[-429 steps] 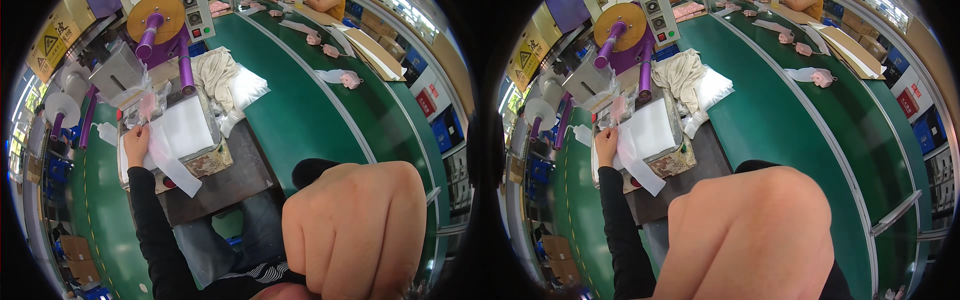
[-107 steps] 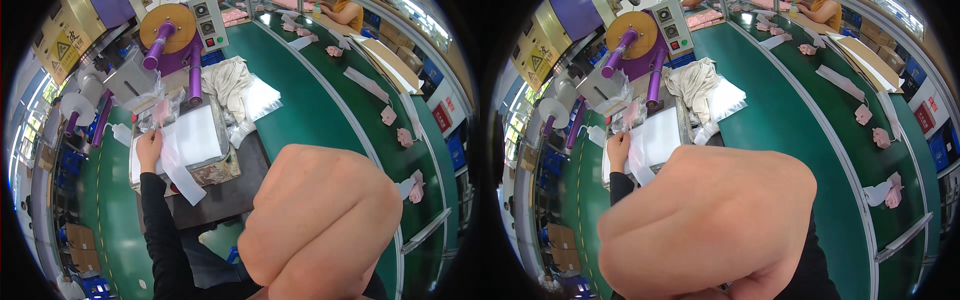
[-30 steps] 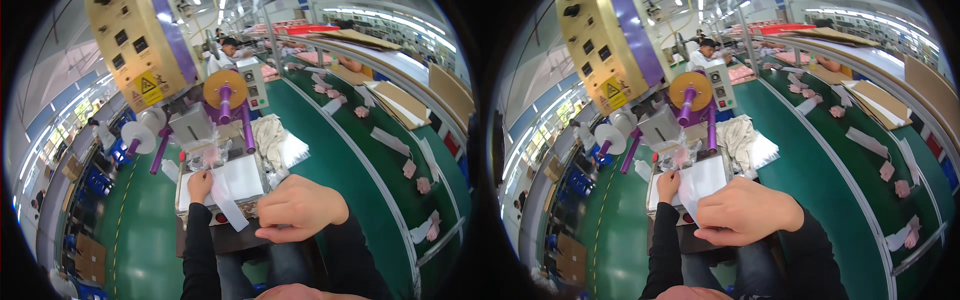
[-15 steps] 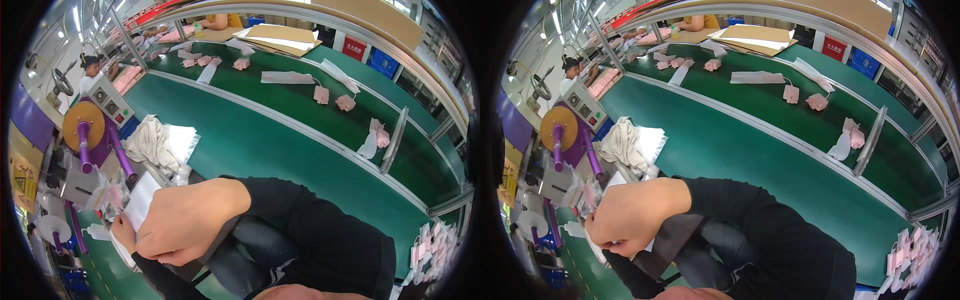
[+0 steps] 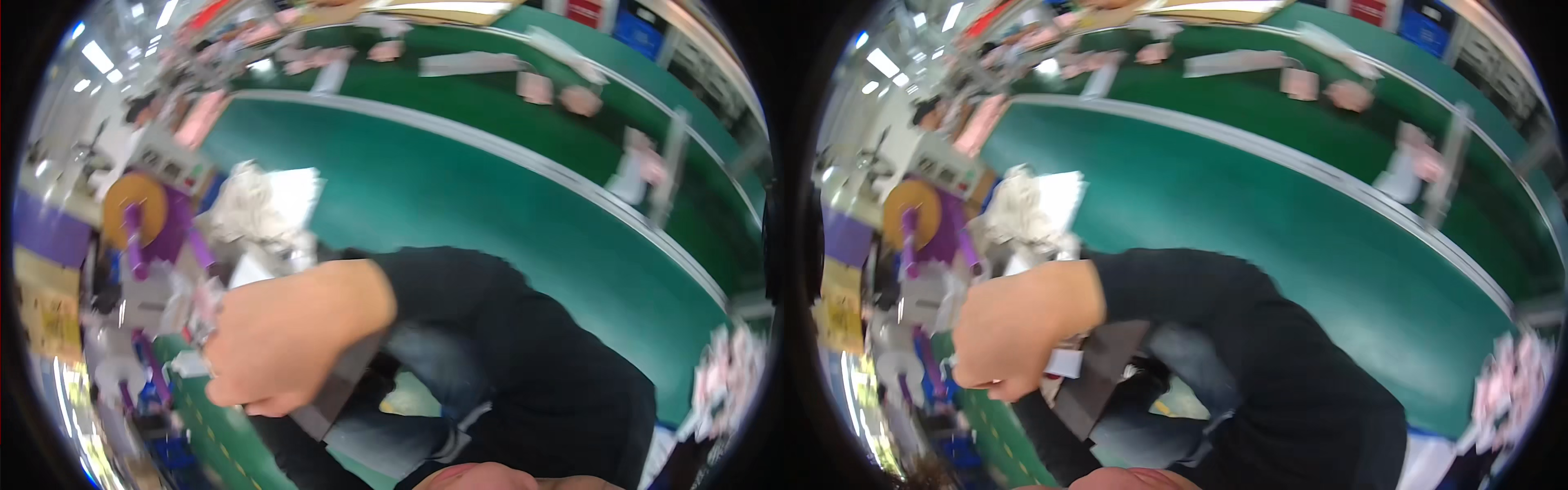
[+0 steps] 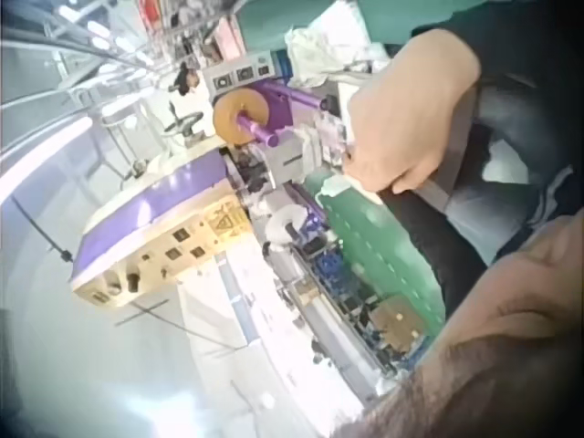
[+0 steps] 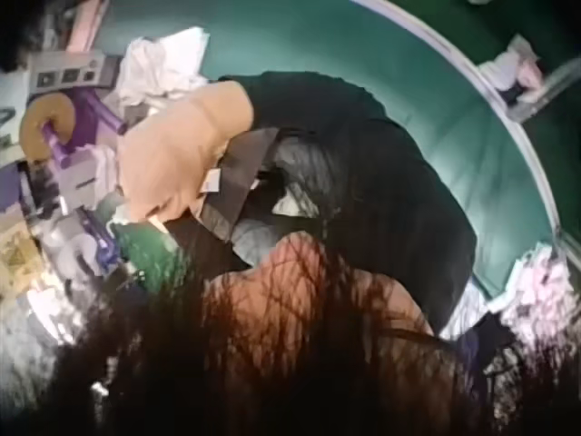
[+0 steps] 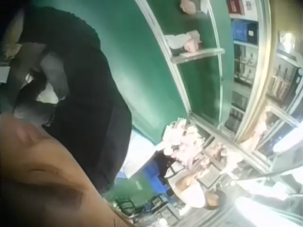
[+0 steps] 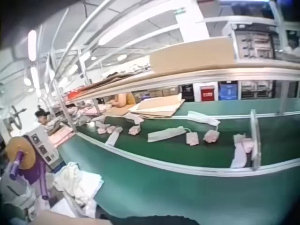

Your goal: The person stamps power adapters using a stamping machine, wraps them in plastic protective sleeves by hand, and places the packaged adapters onto a conveyor belt.

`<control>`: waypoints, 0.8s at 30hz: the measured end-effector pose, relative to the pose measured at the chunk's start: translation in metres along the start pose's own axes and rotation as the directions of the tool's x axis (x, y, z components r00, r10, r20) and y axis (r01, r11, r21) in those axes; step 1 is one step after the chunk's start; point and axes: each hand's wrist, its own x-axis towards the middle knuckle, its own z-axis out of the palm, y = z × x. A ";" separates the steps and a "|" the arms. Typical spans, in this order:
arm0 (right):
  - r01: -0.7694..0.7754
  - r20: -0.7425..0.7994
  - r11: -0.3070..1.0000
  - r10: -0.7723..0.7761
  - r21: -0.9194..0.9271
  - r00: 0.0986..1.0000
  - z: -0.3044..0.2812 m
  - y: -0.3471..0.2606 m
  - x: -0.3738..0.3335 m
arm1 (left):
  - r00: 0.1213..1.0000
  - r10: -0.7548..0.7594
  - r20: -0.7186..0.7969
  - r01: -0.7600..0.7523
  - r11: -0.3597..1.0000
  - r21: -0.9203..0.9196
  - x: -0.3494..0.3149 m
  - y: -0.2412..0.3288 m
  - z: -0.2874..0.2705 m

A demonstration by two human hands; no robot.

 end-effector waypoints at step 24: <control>-0.905 -0.251 -0.116 0.968 -0.409 -0.011 -0.289 -0.203 -0.511 | 0.984 -0.171 0.051 0.130 0.883 0.452 0.030 0.042 0.023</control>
